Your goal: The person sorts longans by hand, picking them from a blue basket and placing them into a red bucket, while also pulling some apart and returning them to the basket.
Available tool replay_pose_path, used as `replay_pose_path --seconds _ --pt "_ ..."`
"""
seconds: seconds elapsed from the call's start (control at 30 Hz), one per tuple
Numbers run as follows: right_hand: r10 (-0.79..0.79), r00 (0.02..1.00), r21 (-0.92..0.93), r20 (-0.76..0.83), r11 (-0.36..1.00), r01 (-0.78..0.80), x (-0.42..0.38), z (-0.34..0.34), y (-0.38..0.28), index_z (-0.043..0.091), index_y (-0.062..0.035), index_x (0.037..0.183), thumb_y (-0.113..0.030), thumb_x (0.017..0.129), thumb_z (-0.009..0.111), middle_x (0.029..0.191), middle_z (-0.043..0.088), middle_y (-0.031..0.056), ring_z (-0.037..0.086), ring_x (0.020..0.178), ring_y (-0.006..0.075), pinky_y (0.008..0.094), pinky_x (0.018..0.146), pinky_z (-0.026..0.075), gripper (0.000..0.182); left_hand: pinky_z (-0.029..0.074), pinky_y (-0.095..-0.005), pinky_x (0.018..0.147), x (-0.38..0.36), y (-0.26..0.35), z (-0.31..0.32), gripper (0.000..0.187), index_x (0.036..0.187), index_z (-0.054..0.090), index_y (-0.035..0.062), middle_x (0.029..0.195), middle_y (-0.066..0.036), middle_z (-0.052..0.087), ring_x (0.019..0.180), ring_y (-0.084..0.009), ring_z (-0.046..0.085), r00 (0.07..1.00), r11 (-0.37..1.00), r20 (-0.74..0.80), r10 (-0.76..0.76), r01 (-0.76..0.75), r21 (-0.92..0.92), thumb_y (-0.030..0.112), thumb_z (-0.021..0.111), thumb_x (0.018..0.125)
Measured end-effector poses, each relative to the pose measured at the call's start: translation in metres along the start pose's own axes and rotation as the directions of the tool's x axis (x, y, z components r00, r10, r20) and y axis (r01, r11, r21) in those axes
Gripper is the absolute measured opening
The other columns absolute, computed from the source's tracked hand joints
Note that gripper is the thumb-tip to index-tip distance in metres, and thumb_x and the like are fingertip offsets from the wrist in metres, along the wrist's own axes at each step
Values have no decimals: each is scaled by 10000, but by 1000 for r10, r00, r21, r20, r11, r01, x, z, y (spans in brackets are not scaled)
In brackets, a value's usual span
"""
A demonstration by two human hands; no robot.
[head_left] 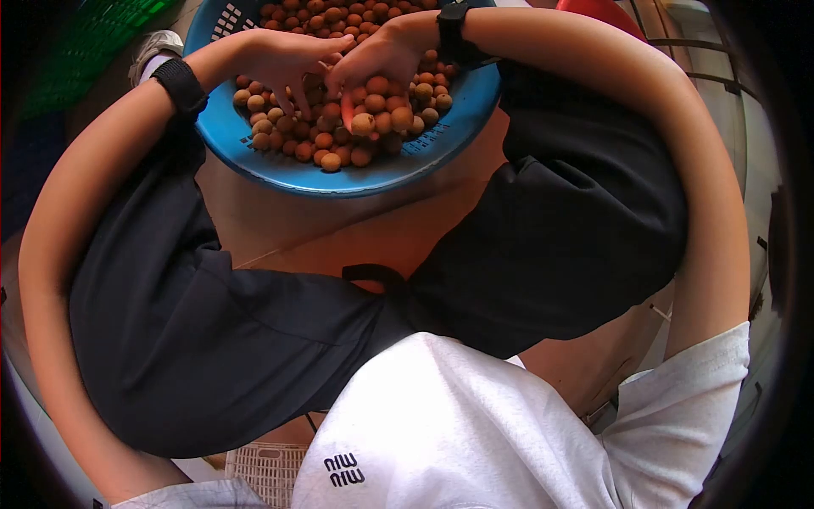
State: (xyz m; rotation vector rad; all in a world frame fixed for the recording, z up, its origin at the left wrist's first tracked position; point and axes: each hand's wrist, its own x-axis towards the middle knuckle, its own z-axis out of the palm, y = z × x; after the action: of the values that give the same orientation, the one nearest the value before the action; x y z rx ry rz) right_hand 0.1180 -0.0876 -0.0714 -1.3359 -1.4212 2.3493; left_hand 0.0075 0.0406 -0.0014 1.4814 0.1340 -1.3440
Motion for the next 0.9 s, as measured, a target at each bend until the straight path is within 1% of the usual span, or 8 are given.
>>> replay_pose_path --seconds 0.23,0.43,0.5,0.57,0.67,0.8,0.83,0.9 --pt "-19 984 71 -179 997 32 -34 16 -41 307 -149 1241 -345 774 575 1153 431 107 481 1038 282 464 815 472 573 310 -576 931 8 -15 -6 742 1359 67 132 1327 -274 227 1123 -507 352 995 999 -96 39 -40 -13 627 216 825" --pt "327 939 617 107 719 -321 -30 -6 -55 267 -151 1269 -108 754 626 1149 432 107 487 1027 279 483 769 493 629 327 -559 933 -8 -5 -2 662 1349 80 126 1332 -248 246 1118 -507 358 991 991 -45 124 -121 60 524 276 857" --pt "53 998 124 -30 991 -49 -33 -10 -39 256 -143 1275 -39 704 657 1148 445 119 488 1033 269 468 791 484 706 336 -546 933 -6 -5 -5 638 1342 122 106 1340 -226 251 1113 -497 372 996 997 -51 75 -76 -15 492 286 861" --pt "-451 890 -603 63 693 394 -45 -22 -34 217 -109 1285 69 564 731 1131 490 126 489 1049 242 406 854 462 903 341 -530 936 1 -11 -10 616 1326 200 77 1342 -188 278 1092 -485 406 997 997 -62 47 -50 -55 462 310 858" --pt "-514 851 -642 -107 689 335 -62 -40 -37 236 -47 1171 118 561 677 1129 525 104 512 957 139 261 870 419 770 347 -529 931 2 -11 -13 591 1311 254 81 1336 -179 297 1075 -473 430 997 999 -73 17 -19 -25 455 320 858" --pt "-90 947 541 -308 802 252 -111 -48 -75 435 -58 1151 -334 823 509 1029 556 113 550 876 200 286 783 475 435 343 -513 926 8 -17 -20 612 1282 336 87 1284 -147 379 1024 -433 489 999 994 -39 -2 -3 -110 531 213 879" --pt "-185 924 461 -334 824 331 -121 -61 -72 509 -49 1072 -462 857 311 993 563 107 551 782 187 273 736 469 506 371 -509 893 4 -15 -17 595 1284 335 93 1291 -131 381 1017 -408 505 1000 994 -22 -2 -1 -108 516 197 889" --pt "-203 853 484 -481 749 452 -162 -71 -72 463 -76 990 -373 819 433 945 547 89 534 724 170 243 602 454 345 450 -447 805 7 -12 -19 491 1262 374 87 1287 -109 397 993 -348 537 999 997 -45 13 -9 80 392 304 884"
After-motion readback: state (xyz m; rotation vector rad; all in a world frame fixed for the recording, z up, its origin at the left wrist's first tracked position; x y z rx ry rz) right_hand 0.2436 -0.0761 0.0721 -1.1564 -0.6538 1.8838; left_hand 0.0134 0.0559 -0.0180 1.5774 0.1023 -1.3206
